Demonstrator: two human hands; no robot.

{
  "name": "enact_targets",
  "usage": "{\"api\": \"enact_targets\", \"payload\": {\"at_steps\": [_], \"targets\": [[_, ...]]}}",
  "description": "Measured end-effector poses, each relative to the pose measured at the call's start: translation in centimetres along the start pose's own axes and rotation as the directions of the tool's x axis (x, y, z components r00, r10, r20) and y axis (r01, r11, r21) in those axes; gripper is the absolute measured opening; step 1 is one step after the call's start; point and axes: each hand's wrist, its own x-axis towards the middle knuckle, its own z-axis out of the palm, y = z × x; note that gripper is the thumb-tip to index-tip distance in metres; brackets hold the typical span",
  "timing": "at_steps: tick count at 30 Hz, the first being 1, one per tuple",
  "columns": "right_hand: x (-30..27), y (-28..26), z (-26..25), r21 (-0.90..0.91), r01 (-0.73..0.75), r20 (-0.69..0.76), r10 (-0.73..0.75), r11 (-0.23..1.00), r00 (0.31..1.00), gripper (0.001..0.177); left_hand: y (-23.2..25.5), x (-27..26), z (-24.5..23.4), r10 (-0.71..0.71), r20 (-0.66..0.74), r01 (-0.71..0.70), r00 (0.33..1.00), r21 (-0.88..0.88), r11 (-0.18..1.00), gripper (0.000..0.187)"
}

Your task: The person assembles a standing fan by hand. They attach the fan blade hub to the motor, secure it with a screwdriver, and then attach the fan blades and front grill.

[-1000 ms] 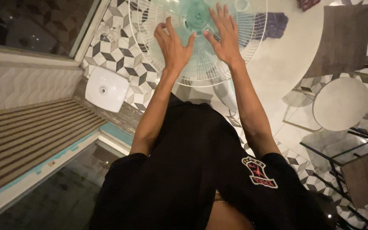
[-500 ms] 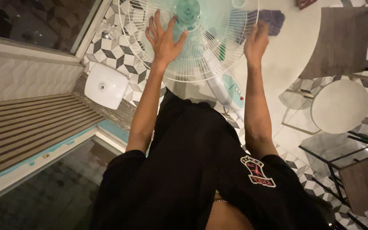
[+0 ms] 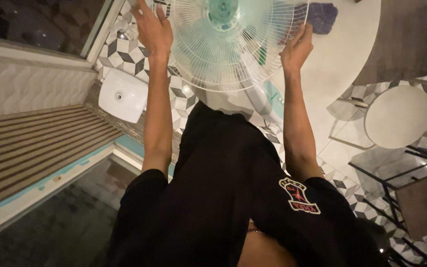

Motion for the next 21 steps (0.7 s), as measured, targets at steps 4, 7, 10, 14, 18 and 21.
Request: {"api": "enact_targets", "payload": {"at_steps": [4,7,10,14,18,21], "targets": [[0.0,-1.1,-0.1,0.088,-0.057,0.024,0.055,0.994,0.998,0.032,-0.2,1.0,-0.8,0.012,0.055,-0.004,0.998,-0.138,0.990,0.049],[0.0,-2.5,-0.7,0.032,-0.113,0.053,0.111,0.993,0.992,0.032,-1.1,1.6,-1.8,-0.145,0.302,0.229,0.942,-0.264,0.937,0.043],[0.2,-3.0,-0.7,0.085,-0.256,0.095,0.248,0.963,0.964,0.032,-2.2,2.0,-0.7,0.009,0.236,0.124,0.972,-0.545,0.829,0.043],[0.0,-0.7,-1.6,0.267,-0.301,0.123,0.278,0.915,0.953,0.035,-2.7,1.9,-0.3,-0.059,0.311,0.219,0.949,-0.511,0.831,0.043],[-3.4,3.4,-3.1,0.260,-0.498,0.140,0.478,0.827,0.867,0.027,-2.2,1.9,-1.0,-0.062,0.322,0.225,0.945,-0.500,0.837,0.043],[-6.6,5.9,-3.6,0.134,-0.479,0.453,0.377,0.867,0.808,0.035,-1.7,2.1,-1.1,-0.087,0.327,0.243,0.941,-0.474,0.846,0.042]]}}
